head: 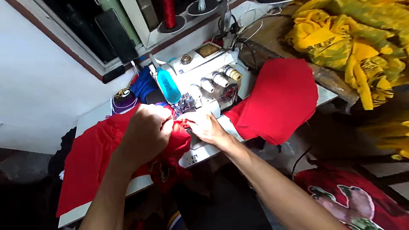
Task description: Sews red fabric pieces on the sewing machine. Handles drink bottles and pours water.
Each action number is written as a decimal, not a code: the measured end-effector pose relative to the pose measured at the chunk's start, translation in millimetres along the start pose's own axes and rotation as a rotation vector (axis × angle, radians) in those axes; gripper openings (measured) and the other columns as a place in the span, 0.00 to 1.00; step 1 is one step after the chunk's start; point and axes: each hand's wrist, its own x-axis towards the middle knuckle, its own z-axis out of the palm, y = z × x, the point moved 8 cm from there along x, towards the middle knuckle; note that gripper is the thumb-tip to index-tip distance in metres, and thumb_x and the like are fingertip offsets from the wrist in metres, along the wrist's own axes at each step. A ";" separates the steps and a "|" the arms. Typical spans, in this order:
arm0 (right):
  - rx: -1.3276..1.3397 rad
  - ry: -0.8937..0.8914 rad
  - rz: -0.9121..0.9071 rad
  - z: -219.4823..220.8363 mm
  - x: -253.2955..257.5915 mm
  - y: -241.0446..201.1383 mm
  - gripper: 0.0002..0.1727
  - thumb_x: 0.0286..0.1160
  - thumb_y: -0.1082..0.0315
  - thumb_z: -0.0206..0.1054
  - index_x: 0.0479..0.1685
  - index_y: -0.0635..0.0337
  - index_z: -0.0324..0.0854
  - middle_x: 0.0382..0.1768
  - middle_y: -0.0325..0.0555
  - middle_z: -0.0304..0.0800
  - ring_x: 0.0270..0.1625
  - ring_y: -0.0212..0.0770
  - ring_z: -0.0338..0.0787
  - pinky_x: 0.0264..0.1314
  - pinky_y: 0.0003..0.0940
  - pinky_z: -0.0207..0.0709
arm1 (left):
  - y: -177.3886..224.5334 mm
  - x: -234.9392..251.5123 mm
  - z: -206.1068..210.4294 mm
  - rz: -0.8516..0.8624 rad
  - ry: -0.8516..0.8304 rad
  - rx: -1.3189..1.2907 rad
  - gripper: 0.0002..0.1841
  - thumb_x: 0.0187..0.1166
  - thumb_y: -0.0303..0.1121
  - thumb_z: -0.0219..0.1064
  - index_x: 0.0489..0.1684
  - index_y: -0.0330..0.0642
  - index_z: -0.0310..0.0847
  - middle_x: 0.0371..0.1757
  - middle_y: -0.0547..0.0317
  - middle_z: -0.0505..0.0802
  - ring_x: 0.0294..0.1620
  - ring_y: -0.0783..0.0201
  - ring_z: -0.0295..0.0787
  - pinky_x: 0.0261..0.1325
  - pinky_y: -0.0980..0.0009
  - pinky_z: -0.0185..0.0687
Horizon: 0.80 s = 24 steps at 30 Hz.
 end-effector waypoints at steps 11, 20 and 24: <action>0.167 0.037 -0.016 -32.5 30.9 -27.7 0.06 0.72 0.70 0.71 0.36 0.56 0.94 0.31 0.36 0.95 0.28 0.22 0.87 0.35 0.20 0.81 | -1.8 -9.1 27.7 -0.247 0.304 0.117 0.19 0.62 0.43 0.80 0.40 0.39 0.82 0.44 0.46 0.88 0.46 0.46 0.87 0.46 0.46 0.80; 0.204 0.296 0.283 -8.4 -88.0 -2.7 0.07 0.73 0.71 0.71 0.41 0.52 0.95 0.34 0.30 0.96 0.28 0.19 0.88 0.32 0.15 0.84 | 17.6 -62.1 109.2 -0.183 0.235 0.332 0.26 0.64 0.27 0.72 0.68 0.50 0.90 0.73 0.60 0.90 0.47 0.54 0.91 0.59 0.45 0.71; 0.109 0.329 0.230 -8.1 -70.0 -2.0 0.06 0.72 0.71 0.71 0.40 0.56 0.94 0.32 0.34 0.95 0.28 0.21 0.88 0.32 0.17 0.83 | 7.0 -44.9 104.1 -0.196 0.208 0.304 0.22 0.65 0.25 0.70 0.61 0.48 0.93 0.68 0.55 0.92 0.48 0.49 0.91 0.59 0.43 0.72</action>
